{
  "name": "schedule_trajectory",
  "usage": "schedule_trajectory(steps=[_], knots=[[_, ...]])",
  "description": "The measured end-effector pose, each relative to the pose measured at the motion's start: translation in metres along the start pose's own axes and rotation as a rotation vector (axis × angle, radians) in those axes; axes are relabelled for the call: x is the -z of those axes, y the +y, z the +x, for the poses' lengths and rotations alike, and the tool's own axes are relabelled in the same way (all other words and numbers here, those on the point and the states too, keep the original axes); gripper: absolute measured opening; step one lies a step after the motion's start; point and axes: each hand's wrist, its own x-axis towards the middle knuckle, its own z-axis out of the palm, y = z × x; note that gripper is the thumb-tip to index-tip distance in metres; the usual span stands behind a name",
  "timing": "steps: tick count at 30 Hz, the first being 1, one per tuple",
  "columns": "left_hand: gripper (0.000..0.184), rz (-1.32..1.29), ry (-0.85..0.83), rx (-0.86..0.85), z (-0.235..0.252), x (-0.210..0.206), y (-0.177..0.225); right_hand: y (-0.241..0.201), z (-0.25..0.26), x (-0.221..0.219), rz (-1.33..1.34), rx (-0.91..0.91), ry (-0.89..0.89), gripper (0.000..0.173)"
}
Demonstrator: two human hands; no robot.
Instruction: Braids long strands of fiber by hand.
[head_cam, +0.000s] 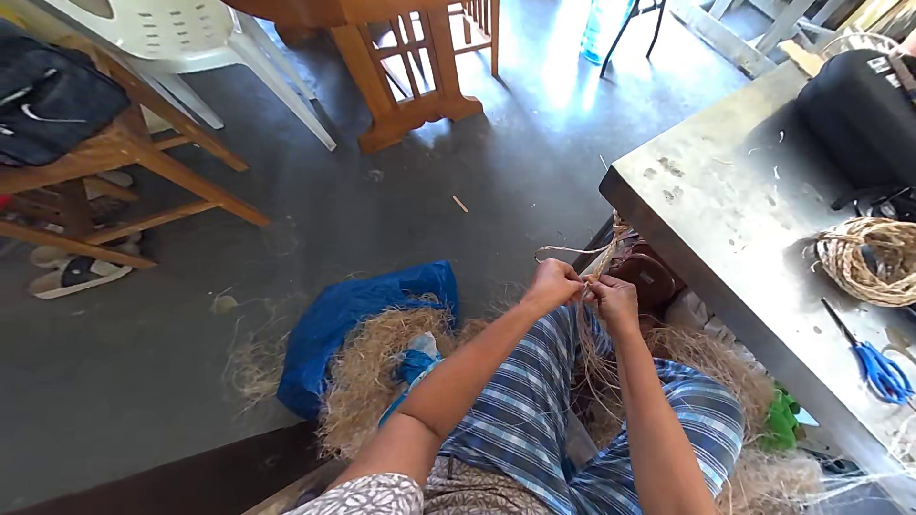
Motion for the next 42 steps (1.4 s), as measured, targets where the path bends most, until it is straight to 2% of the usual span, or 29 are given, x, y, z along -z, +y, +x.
schedule_trajectory(steps=[2, 4, 6, 9, 12, 13, 14, 16, 17, 18, 19, 22, 23, 26, 29, 32, 36, 38, 40, 42], knots=[[0.012, -0.150, 0.054, 0.013, -0.008, -0.007, -0.002, 0.002, -0.001, -0.005, -0.034, 0.024, 0.032, 0.017], [0.012, -0.168, 0.133, -0.021, -0.017, -0.017, -0.005, 0.002, -0.002, -0.009, 0.000, 0.005, 0.045, 0.018], [0.016, -0.027, 0.232, -0.135, -0.025, -0.030, -0.015, 0.000, -0.004, -0.012, 0.108, -0.047, 0.034, 0.018], [0.023, 0.220, 0.450, -0.478, -0.028, -0.057, -0.044, -0.003, -0.005, -0.013, 0.257, -0.116, 0.004, 0.017], [0.032, 0.397, 0.479, -0.580, -0.030, -0.073, -0.062, 0.000, -0.004, -0.013, 0.308, -0.150, 0.004, 0.016], [0.037, 0.461, 0.430, -0.546, -0.036, -0.076, -0.061, 0.000, -0.005, -0.012, 0.323, -0.165, 0.005, 0.015], [0.042, 0.531, 0.298, -0.454, -0.049, -0.073, -0.054, -0.002, -0.006, -0.012, 0.335, -0.177, 0.006, 0.014], [0.049, 0.670, -0.113, -0.178, -0.079, -0.056, -0.025, -0.004, -0.007, -0.010, 0.379, -0.210, 0.003, 0.014], [0.044, 0.725, -0.245, -0.102, -0.091, -0.045, -0.013, -0.005, -0.007, -0.007, 0.400, -0.229, -0.009, 0.015], [0.039, 0.760, -0.270, -0.090, -0.103, -0.033, -0.004, -0.006, -0.007, -0.004, 0.419, -0.242, -0.024, 0.016], [0.038, 0.760, -0.195, -0.105, -0.113, -0.020, 0.004, -0.007, -0.008, 0.000, 0.426, -0.249, -0.043, 0.016], [0.034, 0.545, 0.225, -0.270, -0.097, 0.003, 0.002, -0.009, -0.011, 0.004, 0.414, -0.243, -0.086, 0.017], [0.034, 0.419, 0.266, -0.295, -0.079, 0.005, -0.001, -0.010, -0.011, 0.003, 0.416, -0.238, -0.093, 0.017], [0.045, -0.014, 0.089, -0.191, -0.025, -0.009, -0.008, -0.014, -0.012, 0.001, 0.434, -0.230, -0.094, 0.017], [0.050, -0.246, -0.050, -0.069, 0.001, -0.031, -0.011, -0.012, -0.011, 0.004, 0.426, -0.211, -0.087, 0.014], [0.048, -0.260, -0.032, 0.039, 0.009, -0.038, -0.008, -0.011, -0.009, 0.008, 0.302, -0.173, -0.075, 0.012], [0.055, -0.233, -0.059, 0.086, 0.019, -0.030, -0.008, -0.007, -0.005, 0.015, 0.211, -0.092, -0.128, 0.014], [0.050, -0.351, -0.095, 0.126, 0.021, -0.024, -0.009, -0.004, -0.004, 0.018, 0.176, -0.036, -0.160, 0.014], [0.036, -0.505, -0.140, 0.168, 0.021, -0.020, -0.008, -0.004, -0.004, 0.019, 0.135, 0.006, -0.153, 0.013], [0.025, -0.588, -0.168, 0.153, 0.019, -0.019, -0.010, -0.008, -0.005, 0.019, 0.094, -0.017, -0.137, 0.029]])
